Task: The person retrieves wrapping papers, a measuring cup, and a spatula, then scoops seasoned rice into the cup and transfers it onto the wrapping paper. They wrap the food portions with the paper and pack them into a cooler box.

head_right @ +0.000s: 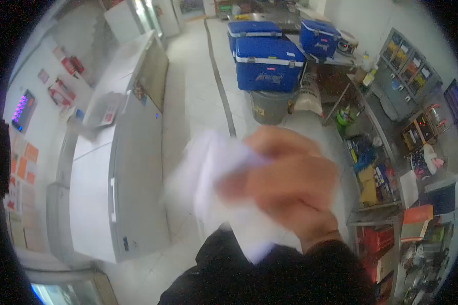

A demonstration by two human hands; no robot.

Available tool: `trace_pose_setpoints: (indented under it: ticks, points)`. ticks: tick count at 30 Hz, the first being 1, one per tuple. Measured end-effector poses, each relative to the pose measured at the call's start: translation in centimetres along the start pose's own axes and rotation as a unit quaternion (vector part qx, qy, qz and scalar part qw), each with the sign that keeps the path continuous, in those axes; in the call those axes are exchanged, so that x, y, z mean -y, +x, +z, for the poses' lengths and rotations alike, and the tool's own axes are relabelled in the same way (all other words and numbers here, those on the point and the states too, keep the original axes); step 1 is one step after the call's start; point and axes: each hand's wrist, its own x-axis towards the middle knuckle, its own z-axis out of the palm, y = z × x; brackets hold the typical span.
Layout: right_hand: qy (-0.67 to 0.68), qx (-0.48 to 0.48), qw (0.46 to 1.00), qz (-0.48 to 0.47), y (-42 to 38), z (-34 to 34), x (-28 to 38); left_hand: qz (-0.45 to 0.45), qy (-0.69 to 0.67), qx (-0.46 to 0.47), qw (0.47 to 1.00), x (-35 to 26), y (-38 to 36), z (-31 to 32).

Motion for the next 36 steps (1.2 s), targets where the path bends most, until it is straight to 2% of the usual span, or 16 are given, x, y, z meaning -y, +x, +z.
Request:
trace_pose_setpoints:
  ticks: [2,3,5,7,8,9,12,14,17,19,20,22,23,25,29,36]
  points:
    - [0.042,-0.073,0.986,0.145,4.9,0.8,1.7,0.05,0.043,0.004,0.998,-5.7,6.6,-5.7]
    - [-0.207,-0.059,0.975,0.053,7.7,0.7,1.8,0.086,0.076,-0.001,0.993,-9.0,10.4,-9.1]
    - [-0.443,0.04,0.896,-0.004,13.6,-1.4,2.2,0.169,0.144,-0.03,0.975,-18.3,18.7,-17.1]
    - [-0.45,0.108,0.886,0.012,19.4,-5.5,1.5,0.195,0.109,-0.08,0.971,-30.1,27.9,-25.1]
    - [-0.452,0.099,0.886,0.011,21.8,-6.9,0.4,0.13,-0.015,-0.069,0.989,-37.3,32.4,-28.8]
    - [-0.455,0.091,0.886,0.01,24.3,-8.3,-0.7,0.233,0.007,-0.111,0.966,-43.8,36.6,-32.8]
    - [-0.417,0.056,0.905,-0.059,30.4,-14.7,-6.7,0.318,-0.081,-0.105,0.939,-64.9,40.0,-43.7]
    - [-0.407,0.05,0.906,-0.104,34.8,-19.4,-10.7,0.387,-0.067,-0.131,0.91,-72.9,43.8,-47.6]
    - [-0.522,-0.09,0.845,-0.075,44.6,-26.0,-18.1,0.384,-0.111,-0.105,0.911,-77.3,52.9,-49.0]
    - [-0.404,-0.186,0.891,-0.087,53.5,-32.4,-27.8,0.288,-0.069,-0.06,0.953,-75.8,58.6,-48.8]
    - [-0.34,-0.232,0.906,-0.102,57.9,-35.6,-32.7,0.271,0.107,-0.096,0.952,-76.0,56.9,-49.8]
    - [-0.316,-0.252,0.912,0.07,64.0,-40.5,-41.2,0.398,0.163,-0.075,0.9,-64.9,65.5,-47.9]
    - [-0.307,-0.269,0.902,0.141,66.8,-42.5,-45.5,0.289,0.179,-0.023,0.94,-64.3,64.8,-48.5]
    - [-0.325,-0.223,0.911,0.121,71.6,-46.7,-53.4,0.104,0.153,0.037,0.982,-65.3,64.1,-50.6]
    - [-0.346,-0.13,0.914,0.166,84.0,-51.8,-62.4,0.012,0.124,0.062,0.99,-72.6,70.4,-56.1]
    - [-0.314,-0.096,0.912,0.246,103.9,-56.7,-72.8,0.048,0.098,0.044,0.993,-92.5,93.4,-69.2]
